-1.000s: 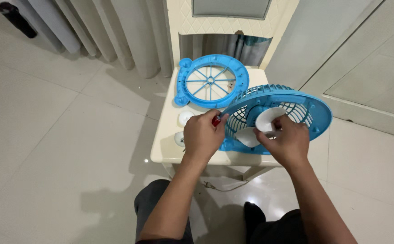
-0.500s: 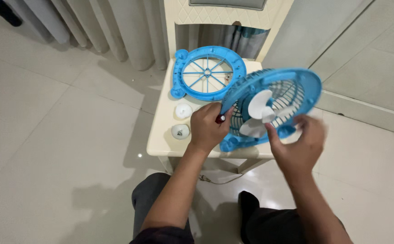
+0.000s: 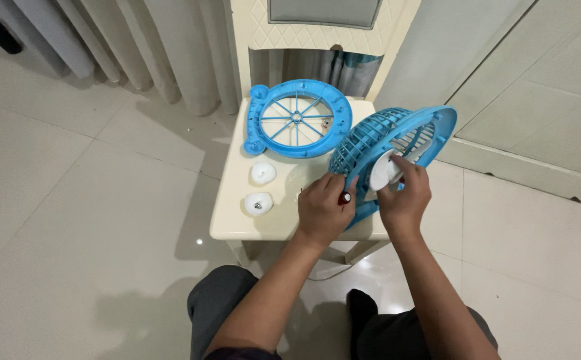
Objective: The person assembles a small blue electric fan by attaching the front grille, inserting the fan blade, and securing the rear housing. The person uses a screwdriver to tighten screws and aligns components by hand.
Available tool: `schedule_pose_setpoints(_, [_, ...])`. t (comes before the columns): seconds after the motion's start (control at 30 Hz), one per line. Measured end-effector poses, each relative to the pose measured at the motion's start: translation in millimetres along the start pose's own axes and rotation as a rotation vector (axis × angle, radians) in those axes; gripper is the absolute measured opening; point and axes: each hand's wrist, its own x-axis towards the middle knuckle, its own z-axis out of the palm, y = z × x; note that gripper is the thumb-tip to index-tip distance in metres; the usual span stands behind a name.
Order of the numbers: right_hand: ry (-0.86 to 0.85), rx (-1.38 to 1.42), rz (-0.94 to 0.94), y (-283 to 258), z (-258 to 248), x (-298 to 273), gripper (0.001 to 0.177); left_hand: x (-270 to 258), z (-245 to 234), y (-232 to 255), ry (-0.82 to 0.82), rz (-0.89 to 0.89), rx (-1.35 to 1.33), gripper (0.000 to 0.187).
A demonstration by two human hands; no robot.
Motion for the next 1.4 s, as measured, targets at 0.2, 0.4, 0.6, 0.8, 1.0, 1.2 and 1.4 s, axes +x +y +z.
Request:
schedule_pose_setpoints(0.2, [-0.038,0.044,-0.042,5,6,-6,0.052,3,-1,-3,0.033,0.011,0.002,0.029])
schedule_pose_setpoints(0.4, [-0.087,-0.079,-0.189,12,7,-6,0.053,7,-4,-4,0.065,-0.016,0.012,0.032])
schedule_pose_setpoints(0.6, [-0.122,-0.117,-0.217,20,3,-9,0.058,8,-5,-3,0.042,-0.008,-0.008,0.033])
schedule_pose_setpoints(0.8, [-0.141,0.3,-0.118,36,-7,-24,0.062,17,-14,-12,-0.002,0.01,-0.036,0.033])
schedule_pose_setpoints(1.0, [0.085,0.61,0.107,17,7,-35,0.047,32,-35,-23,-0.099,-0.017,-0.015,0.034])
schedule_pose_setpoints(1.2, [-0.132,0.169,0.529,-7,16,1,0.036,29,-33,-21,-0.125,-0.017,0.037,0.031])
schedule_pose_setpoints(1.4, [-0.12,0.153,0.259,-11,8,5,0.031,19,-25,-17,-0.004,-0.04,0.073,0.02])
